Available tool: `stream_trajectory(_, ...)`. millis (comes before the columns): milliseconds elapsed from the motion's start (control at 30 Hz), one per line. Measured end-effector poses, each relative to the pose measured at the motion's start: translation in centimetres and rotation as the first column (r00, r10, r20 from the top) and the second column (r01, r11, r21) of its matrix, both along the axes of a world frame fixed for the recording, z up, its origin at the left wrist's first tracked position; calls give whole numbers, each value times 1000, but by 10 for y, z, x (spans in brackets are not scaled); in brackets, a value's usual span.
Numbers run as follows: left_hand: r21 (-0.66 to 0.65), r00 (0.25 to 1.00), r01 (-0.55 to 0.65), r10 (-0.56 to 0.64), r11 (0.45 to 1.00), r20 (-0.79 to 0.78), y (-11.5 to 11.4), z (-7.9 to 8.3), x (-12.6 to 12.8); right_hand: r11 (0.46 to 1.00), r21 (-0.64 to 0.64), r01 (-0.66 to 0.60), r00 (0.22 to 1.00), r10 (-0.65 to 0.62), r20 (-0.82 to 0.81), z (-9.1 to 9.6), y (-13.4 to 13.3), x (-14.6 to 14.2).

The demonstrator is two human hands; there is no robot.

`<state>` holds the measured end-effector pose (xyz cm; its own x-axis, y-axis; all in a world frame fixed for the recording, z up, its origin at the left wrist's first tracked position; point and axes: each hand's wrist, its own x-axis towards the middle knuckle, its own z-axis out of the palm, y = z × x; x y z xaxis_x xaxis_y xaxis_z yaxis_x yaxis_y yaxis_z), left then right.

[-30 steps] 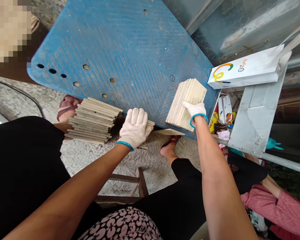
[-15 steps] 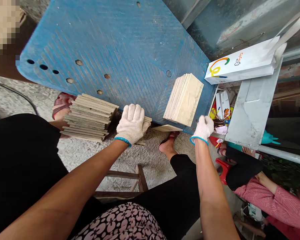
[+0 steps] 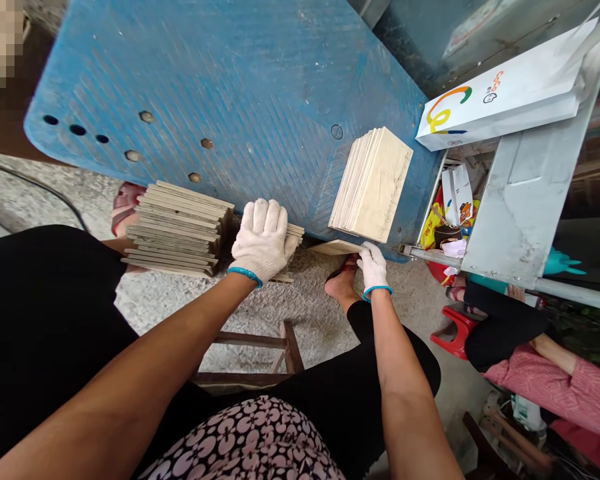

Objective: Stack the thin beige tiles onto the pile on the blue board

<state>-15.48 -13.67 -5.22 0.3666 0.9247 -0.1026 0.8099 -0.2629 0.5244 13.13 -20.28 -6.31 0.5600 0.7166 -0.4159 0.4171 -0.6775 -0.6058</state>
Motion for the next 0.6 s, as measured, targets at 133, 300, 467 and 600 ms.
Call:
stream_trajectory(133,20,999,18,-17,1000,-45,0,1,0,998,-10,-60,998,60,-26,12,0,-1)
stream_trajectory(300,30,997,31,-29,999,-70,1,1,0,956,7,-295,954,294,65,30,2,-18)
stream_trajectory(467,6,1000,11,-11,1000,-22,1,0,-1,927,-51,-372,921,376,103,56,4,-32)
stream_trajectory(600,11,1000,3,-3,1000,3,3,8,-1,935,14,-355,931,352,90,94,4,-27)
